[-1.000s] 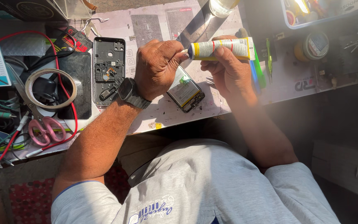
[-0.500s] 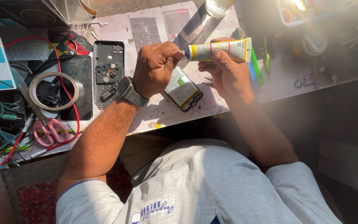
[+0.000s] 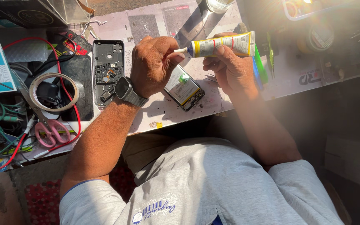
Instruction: The person applies adhesive to the edges of a smartphone battery, presses it into place, and uses tweezers to adjust internal components. They then clean a small circuit board with a brush and place it back into the phone chassis.
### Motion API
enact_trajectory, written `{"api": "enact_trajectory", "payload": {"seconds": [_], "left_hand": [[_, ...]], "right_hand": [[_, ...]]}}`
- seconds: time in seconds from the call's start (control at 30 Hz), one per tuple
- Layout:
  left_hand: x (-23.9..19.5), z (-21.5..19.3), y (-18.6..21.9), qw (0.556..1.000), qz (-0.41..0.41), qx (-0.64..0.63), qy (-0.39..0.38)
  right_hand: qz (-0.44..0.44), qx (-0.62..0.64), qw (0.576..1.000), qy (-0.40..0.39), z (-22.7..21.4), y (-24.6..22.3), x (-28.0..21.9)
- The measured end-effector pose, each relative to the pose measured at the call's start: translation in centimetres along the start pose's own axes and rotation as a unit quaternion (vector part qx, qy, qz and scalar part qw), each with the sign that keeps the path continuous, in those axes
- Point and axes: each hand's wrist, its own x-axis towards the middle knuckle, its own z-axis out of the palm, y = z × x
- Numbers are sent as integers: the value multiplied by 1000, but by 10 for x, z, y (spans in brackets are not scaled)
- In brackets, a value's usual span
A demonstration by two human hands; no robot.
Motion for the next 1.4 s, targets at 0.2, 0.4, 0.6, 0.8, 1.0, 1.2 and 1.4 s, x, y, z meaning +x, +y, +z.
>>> {"api": "enact_trajectory", "payload": {"seconds": [0.2, 0.4, 0.6, 0.8, 1.0, 1.2, 1.4], "left_hand": [[-1, 1, 1, 999, 45, 9, 15], [1, 2, -5, 998, 22, -15, 54], [10, 21, 5, 999, 17, 40, -14], [25, 66, 0, 985, 60, 125, -107], [39, 104, 1, 983, -11, 69, -172], [41, 114, 1, 982, -7, 81, -170], [27, 62, 11, 983, -45, 120, -129]], "right_hand": [[5, 5, 1000, -1, -4, -1, 1], [-10, 51, 998, 35, -26, -17, -7], [14, 112, 993, 21, -38, -34, -43], [65, 95, 993, 8, -43, 3, -78], [3, 61, 994, 89, -59, -3, -54], [-11, 42, 984, 170, -66, -7, -38], [-52, 9, 984, 168, -64, -11, -38]]}}
